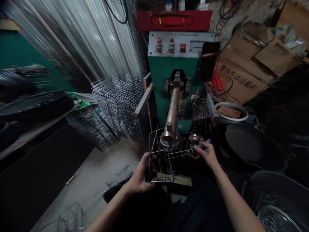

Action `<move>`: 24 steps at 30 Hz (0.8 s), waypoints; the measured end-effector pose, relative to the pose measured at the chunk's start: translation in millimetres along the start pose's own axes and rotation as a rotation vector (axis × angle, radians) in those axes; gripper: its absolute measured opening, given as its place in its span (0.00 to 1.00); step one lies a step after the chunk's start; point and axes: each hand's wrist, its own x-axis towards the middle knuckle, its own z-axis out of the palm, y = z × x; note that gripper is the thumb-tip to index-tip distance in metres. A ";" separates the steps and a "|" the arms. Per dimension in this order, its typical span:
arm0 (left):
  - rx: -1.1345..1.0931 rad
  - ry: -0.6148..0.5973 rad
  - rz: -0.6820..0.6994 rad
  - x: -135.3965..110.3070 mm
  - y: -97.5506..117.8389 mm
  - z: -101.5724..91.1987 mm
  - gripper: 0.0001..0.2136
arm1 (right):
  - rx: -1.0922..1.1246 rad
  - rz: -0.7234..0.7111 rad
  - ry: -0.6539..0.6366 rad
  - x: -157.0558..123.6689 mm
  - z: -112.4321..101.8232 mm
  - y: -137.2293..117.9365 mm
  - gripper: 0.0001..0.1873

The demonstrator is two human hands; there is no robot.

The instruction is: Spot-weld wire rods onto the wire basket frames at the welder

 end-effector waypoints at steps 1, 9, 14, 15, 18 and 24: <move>-0.001 0.003 0.013 1.3 -1.0 0.3 0.51 | -0.003 -0.003 0.006 1.2 0.0 1.3 0.32; -0.033 0.003 0.026 15.8 -7.2 1.6 0.49 | -0.023 0.002 0.015 11.0 0.2 1.8 0.32; -0.042 0.011 0.034 22.8 -5.0 0.7 0.47 | -0.031 0.019 0.012 14.5 0.4 2.5 0.33; -0.037 0.018 0.031 23.2 -4.6 0.8 0.47 | -0.033 0.020 0.011 15.0 0.4 3.3 0.33; -0.036 0.028 0.039 25.0 -2.8 0.9 0.45 | -0.032 0.023 0.013 16.6 0.3 6.5 0.33; -0.037 0.020 0.079 32.9 0.1 -0.8 0.45 | -0.048 0.032 0.011 19.8 -0.5 12.1 0.31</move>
